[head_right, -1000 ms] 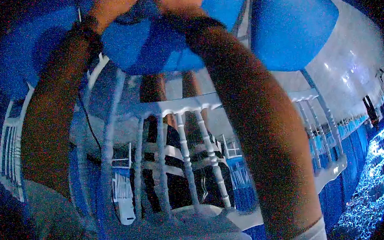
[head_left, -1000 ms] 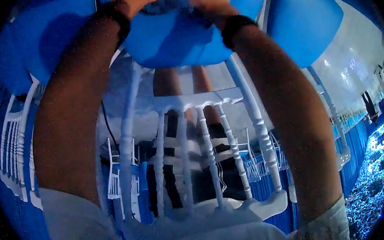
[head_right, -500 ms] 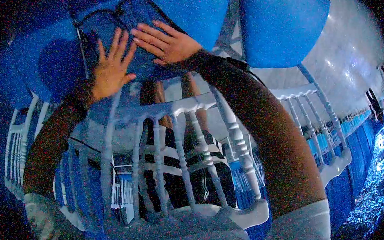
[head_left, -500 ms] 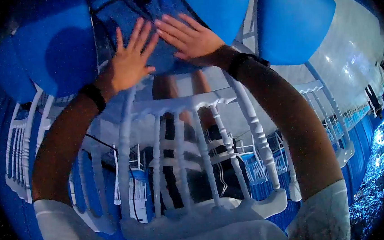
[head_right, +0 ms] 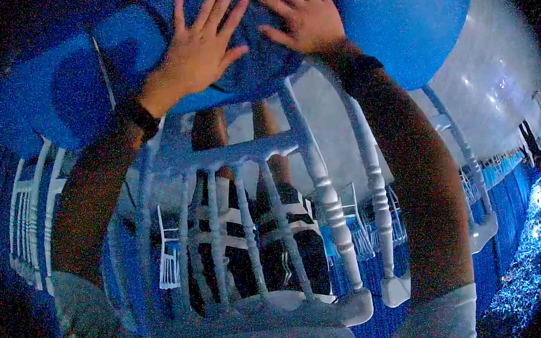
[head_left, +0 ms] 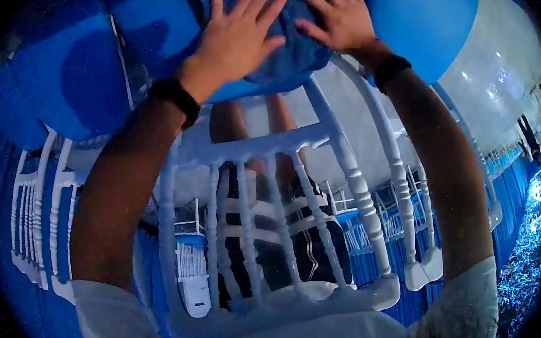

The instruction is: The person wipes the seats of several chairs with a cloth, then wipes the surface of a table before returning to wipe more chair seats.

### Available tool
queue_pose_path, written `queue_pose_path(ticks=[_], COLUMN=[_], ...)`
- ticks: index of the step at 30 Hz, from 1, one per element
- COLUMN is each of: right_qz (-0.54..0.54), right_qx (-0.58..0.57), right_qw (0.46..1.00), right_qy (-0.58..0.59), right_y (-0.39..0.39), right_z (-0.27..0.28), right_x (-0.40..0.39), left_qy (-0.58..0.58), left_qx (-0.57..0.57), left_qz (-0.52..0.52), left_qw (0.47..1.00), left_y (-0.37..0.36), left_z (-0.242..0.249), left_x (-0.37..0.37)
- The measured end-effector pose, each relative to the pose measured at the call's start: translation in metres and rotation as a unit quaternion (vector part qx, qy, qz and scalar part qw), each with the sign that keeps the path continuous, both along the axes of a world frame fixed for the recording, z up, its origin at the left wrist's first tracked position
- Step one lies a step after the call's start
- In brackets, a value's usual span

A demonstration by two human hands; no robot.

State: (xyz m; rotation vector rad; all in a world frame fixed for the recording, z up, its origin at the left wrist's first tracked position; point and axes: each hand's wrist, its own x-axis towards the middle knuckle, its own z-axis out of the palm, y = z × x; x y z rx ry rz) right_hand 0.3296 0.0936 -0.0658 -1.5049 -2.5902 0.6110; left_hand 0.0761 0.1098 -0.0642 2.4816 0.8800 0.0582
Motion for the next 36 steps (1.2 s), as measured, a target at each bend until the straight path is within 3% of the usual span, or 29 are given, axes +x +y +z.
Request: queue_pose_path(ticks=[1, 3, 5, 8, 11, 14, 15, 16, 20, 21, 27, 29, 30, 34, 36], right_qz=[-0.029, -0.094, -0.125, -0.152, -0.119, -0.157, -0.171, -0.140, -0.171, -0.175, 0.135, 0.175, 0.198, 0.251, 0.295], right_qx=[-0.015, -0.012, 0.043, 0.069, 0.106, 0.098, 0.092, 0.068, 0.006, 0.033, -0.069, -0.091, -0.106, -0.183, -0.155], right_qw=[0.999, 0.995, 0.990, 0.982, 0.987, 0.982, 0.980, 0.987, 0.984, 0.984, 0.984, 0.979, 0.974, 0.950, 0.941], right_qy=[-0.011, -0.030, 0.041, 0.086, -0.017, 0.031, 0.033, -0.040, -0.055, 0.021, -0.091, -0.053, -0.035, 0.038, 0.059], right_y=[0.007, 0.015, 0.033, 0.036, 0.030, 0.024, 0.019, 0.012, -0.031, -0.050, -0.085, -0.090, -0.091, -0.091, -0.103], right_z=[0.006, -0.015, -0.007, -0.018, -0.026, -0.008, -0.003, 0.000, 0.014, -0.008, 0.010, 0.008, 0.008, -0.007, -0.032], right_x=[-0.002, 0.005, -0.003, -0.010, -0.012, -0.028, -0.031, -0.032, -0.048, -0.043, -0.015, -0.012, -0.012, -0.006, -0.010], left_qy=[0.025, 0.007, -0.008, 0.007, -0.003, -0.024, -0.027, -0.028, -0.016, -0.009, 0.074, 0.102, 0.117, 0.047, 0.005], left_qx=[0.000, 0.026, 0.054, 0.051, 0.049, 0.070, 0.062, 0.053, 0.040, 0.038, -0.051, -0.093, -0.022, -0.065, -0.047], left_qz=[-0.006, 0.027, 0.042, 0.042, 0.049, 0.058, 0.046, 0.034, -0.049, -0.078, -0.177, -0.195, -0.214, -0.270, -0.290], left_qw=[1.000, 0.999, 0.998, 0.998, 0.998, 0.996, 0.997, 0.998, 0.998, 0.996, 0.980, 0.971, 0.970, 0.960, 0.956], left_y=[0.022, 0.035, 0.043, 0.053, 0.054, 0.048, 0.047, 0.043, 0.026, 0.021, -0.037, -0.058, -0.068, -0.091, -0.094], left_z=[0.026, 0.015, 0.004, 0.005, 0.001, 0.002, 0.004, 0.008, 0.018, 0.019, 0.009, 0.016, 0.015, -0.005, -0.012], left_x=[0.010, 0.027, 0.037, 0.045, 0.044, 0.041, 0.039, 0.035, 0.005, -0.004, -0.045, -0.051, -0.059, -0.093, -0.110])
